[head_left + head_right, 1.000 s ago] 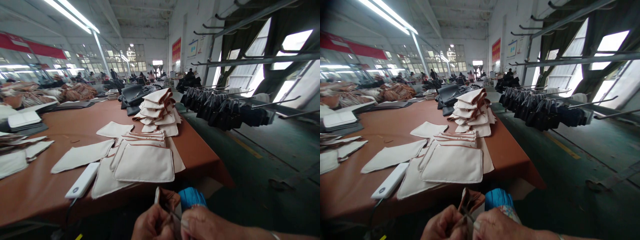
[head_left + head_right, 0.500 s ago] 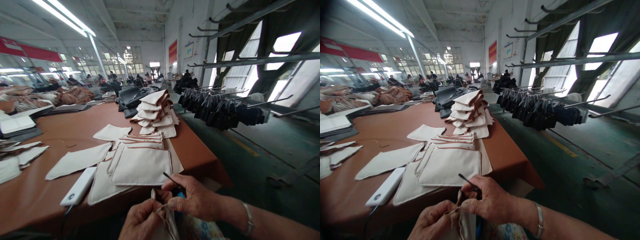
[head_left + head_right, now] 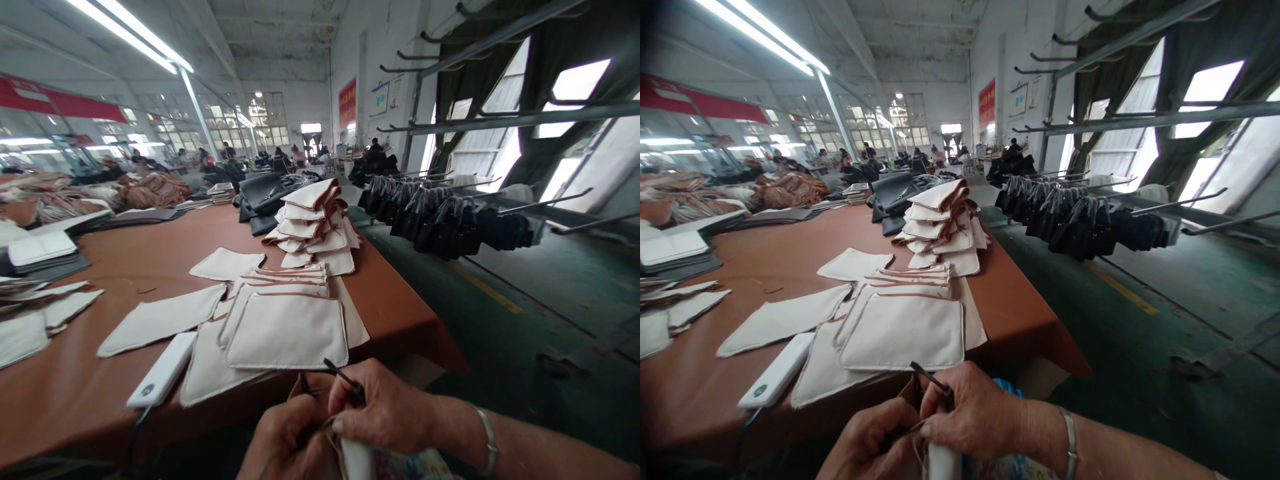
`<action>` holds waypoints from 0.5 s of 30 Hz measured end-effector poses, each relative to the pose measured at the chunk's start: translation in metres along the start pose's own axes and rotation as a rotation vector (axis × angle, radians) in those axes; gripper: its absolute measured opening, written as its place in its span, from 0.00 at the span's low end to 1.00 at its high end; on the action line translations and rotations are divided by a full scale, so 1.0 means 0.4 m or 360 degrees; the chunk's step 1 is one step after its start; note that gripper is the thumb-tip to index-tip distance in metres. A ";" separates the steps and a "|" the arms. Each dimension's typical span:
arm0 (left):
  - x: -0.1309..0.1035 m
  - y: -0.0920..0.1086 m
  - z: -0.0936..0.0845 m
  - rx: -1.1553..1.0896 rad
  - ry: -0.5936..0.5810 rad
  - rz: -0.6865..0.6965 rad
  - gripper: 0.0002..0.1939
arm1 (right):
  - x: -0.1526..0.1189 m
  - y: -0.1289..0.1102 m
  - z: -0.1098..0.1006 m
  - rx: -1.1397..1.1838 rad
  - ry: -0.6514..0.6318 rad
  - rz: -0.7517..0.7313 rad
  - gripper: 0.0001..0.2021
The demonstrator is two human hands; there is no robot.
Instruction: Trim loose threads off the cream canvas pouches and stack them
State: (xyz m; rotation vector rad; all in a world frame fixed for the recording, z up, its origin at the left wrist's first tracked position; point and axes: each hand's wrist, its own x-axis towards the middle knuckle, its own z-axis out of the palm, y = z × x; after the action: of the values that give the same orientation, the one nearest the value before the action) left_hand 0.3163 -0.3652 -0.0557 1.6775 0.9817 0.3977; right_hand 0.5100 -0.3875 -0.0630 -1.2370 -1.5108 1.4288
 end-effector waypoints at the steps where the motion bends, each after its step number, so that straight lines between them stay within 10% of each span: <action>1: 0.001 -0.001 0.000 -0.0042 -0.0020 -0.0031 0.17 | -0.002 0.003 0.001 -0.0021 0.0031 -0.0034 0.04; 15: 0.001 -0.008 0.012 -0.0724 -0.0183 -0.0342 0.31 | -0.029 0.072 -0.013 -0.1033 0.0150 -0.1433 0.05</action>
State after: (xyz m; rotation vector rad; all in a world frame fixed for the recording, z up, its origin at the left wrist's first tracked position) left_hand 0.3186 -0.3676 -0.0606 1.1600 0.8963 0.3460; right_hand 0.5232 -0.3987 -0.0891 -0.7281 -2.1472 0.2933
